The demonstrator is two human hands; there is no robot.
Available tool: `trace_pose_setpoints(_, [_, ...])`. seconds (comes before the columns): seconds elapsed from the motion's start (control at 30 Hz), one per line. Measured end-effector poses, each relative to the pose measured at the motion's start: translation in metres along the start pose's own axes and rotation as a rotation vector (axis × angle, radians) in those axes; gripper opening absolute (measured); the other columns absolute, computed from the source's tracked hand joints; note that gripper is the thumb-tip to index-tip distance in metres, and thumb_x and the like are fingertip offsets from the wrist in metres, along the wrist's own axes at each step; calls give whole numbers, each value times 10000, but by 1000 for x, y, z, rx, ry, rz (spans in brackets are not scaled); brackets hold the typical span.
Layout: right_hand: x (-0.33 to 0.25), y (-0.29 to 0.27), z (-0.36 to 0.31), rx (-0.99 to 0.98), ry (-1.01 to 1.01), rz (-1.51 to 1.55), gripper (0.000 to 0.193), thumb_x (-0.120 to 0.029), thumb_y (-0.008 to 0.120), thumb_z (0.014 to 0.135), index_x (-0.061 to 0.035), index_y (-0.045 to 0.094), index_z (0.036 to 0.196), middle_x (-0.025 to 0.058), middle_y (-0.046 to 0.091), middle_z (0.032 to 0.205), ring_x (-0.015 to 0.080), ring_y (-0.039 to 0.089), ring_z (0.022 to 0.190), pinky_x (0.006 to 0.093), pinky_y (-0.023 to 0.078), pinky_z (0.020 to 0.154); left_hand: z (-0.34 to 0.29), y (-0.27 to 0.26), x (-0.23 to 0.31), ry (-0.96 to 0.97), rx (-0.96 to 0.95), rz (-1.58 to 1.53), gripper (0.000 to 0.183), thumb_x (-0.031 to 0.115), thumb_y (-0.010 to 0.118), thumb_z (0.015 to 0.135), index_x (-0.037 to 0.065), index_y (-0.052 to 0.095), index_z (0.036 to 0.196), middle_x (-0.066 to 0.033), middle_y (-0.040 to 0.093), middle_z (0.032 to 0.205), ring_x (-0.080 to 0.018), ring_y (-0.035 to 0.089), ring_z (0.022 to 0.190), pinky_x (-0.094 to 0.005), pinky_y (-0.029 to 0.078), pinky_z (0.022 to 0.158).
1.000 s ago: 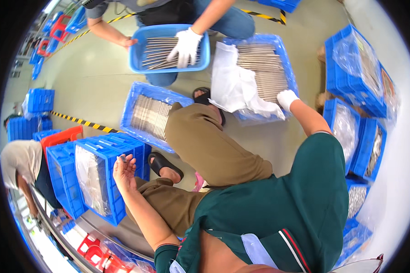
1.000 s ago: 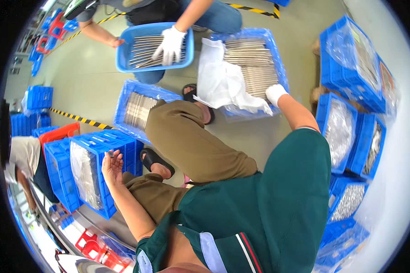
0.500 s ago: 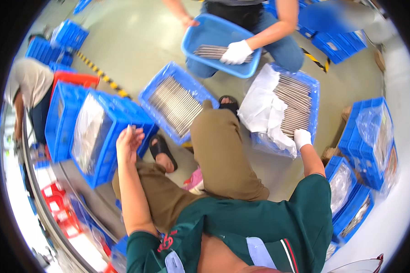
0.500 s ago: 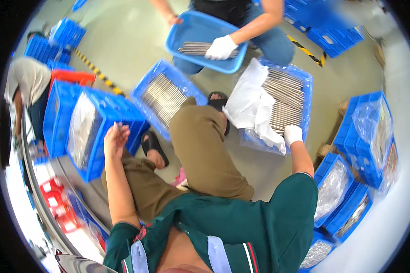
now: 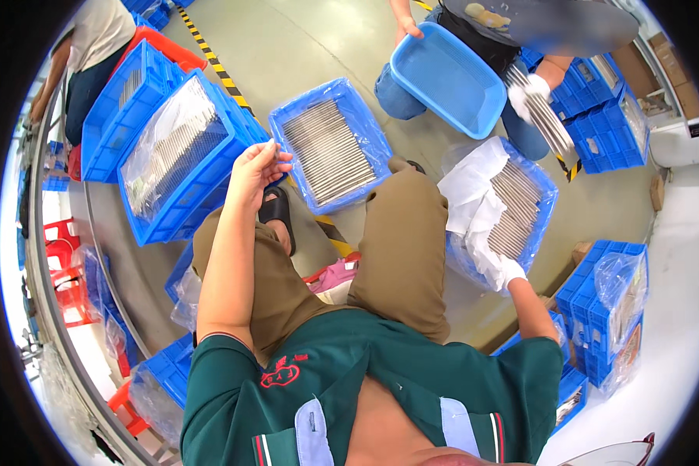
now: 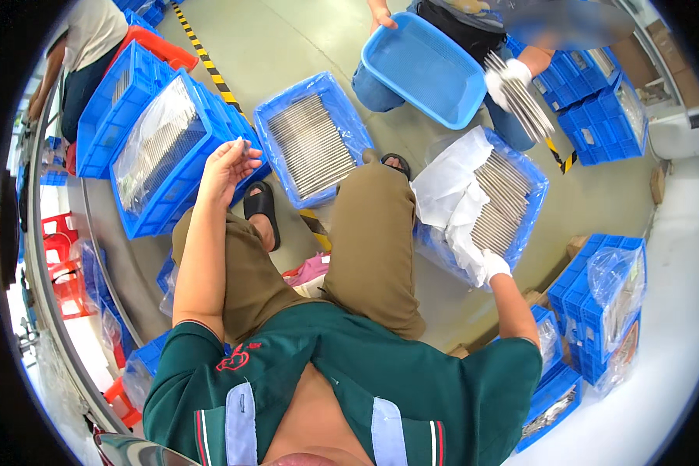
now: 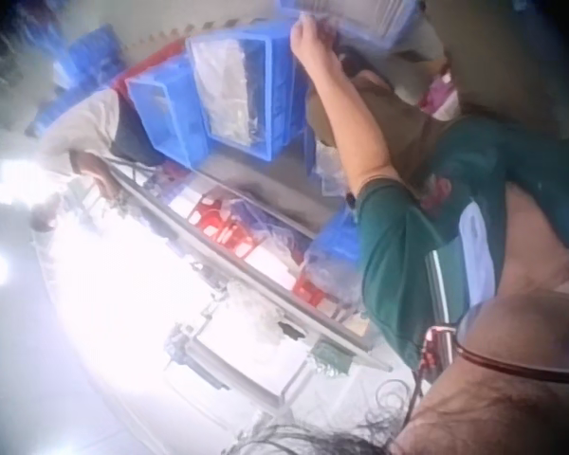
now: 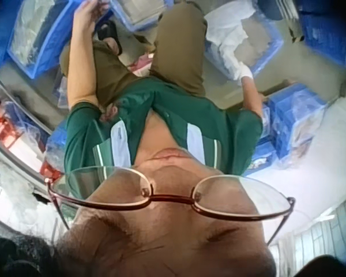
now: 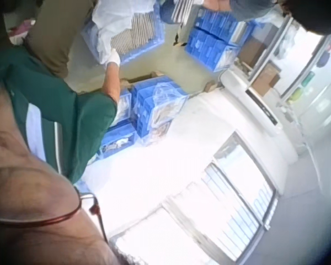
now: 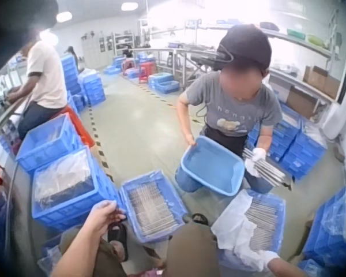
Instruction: Inspecting and sorting metal rods or components at a fabrication floor workstation.
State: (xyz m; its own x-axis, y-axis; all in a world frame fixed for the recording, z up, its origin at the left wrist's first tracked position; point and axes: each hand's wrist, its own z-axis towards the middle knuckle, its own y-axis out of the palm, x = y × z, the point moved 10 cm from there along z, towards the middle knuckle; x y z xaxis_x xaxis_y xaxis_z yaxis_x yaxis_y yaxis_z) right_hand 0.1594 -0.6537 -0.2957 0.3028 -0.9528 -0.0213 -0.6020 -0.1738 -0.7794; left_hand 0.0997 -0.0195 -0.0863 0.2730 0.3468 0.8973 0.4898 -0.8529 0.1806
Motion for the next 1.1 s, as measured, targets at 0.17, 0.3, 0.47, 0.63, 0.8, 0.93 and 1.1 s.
trace_pose_setpoints(0.17, [1,-9,-29,6,3,-94,356,-362,464,847,-72,564,1027,227,621,931,366,596,905,426,470,775,-4,9,8,31,-68,-48,185,280,586,868,101,577,912,-57,664,846,-104,630,710,-219,445,636])
trace_pose_setpoints(0.3, [12,-38,-101,153,278,161,493,-486,604,757,-17,603,905,229,629,859,380,603,856,430,471,743,-9,17,14,49,-83,-67,229,317,606,850,97,573,903,-59,662,839,-105,626,707,-223,438,640])
trace_pose_setpoints(0.47, [-7,13,-176,132,667,1116,484,-559,517,830,-103,484,673,5,389,471,127,354,330,285,275,315,-20,20,24,78,-126,-76,251,312,602,850,69,567,900,-61,653,845,-107,612,711,-225,423,649])
trace_pose_setpoints(0.63, [-97,-46,-188,306,476,1416,458,-517,484,869,-95,482,690,-4,386,475,97,323,332,253,247,324,-24,27,29,106,-202,-149,232,293,585,863,75,570,941,-77,654,872,-138,625,743,-253,448,690])
trace_pose_setpoints(0.8, [-184,-219,-195,839,-160,879,330,-303,547,883,-54,497,673,-25,428,544,53,388,459,238,310,425,-18,28,33,147,-206,-194,244,286,599,852,51,585,920,-103,658,872,-147,623,725,-246,440,635])
trace_pose_setpoints(0.93, [-198,-259,-185,649,-115,1273,343,-359,535,877,-40,630,790,-47,465,576,45,377,495,207,286,452,-29,-6,47,215,-141,-277,261,303,598,857,50,591,919,-98,664,858,-127,614,699,-227,432,606])
trace_pose_setpoints(1.1, [-186,-215,-166,490,124,1393,335,-345,515,889,-48,594,755,-24,450,512,71,370,379,218,272,353,-36,-18,48,145,-132,-314,253,290,583,870,54,590,962,-119,655,909,-151,618,740,-252,453,667])
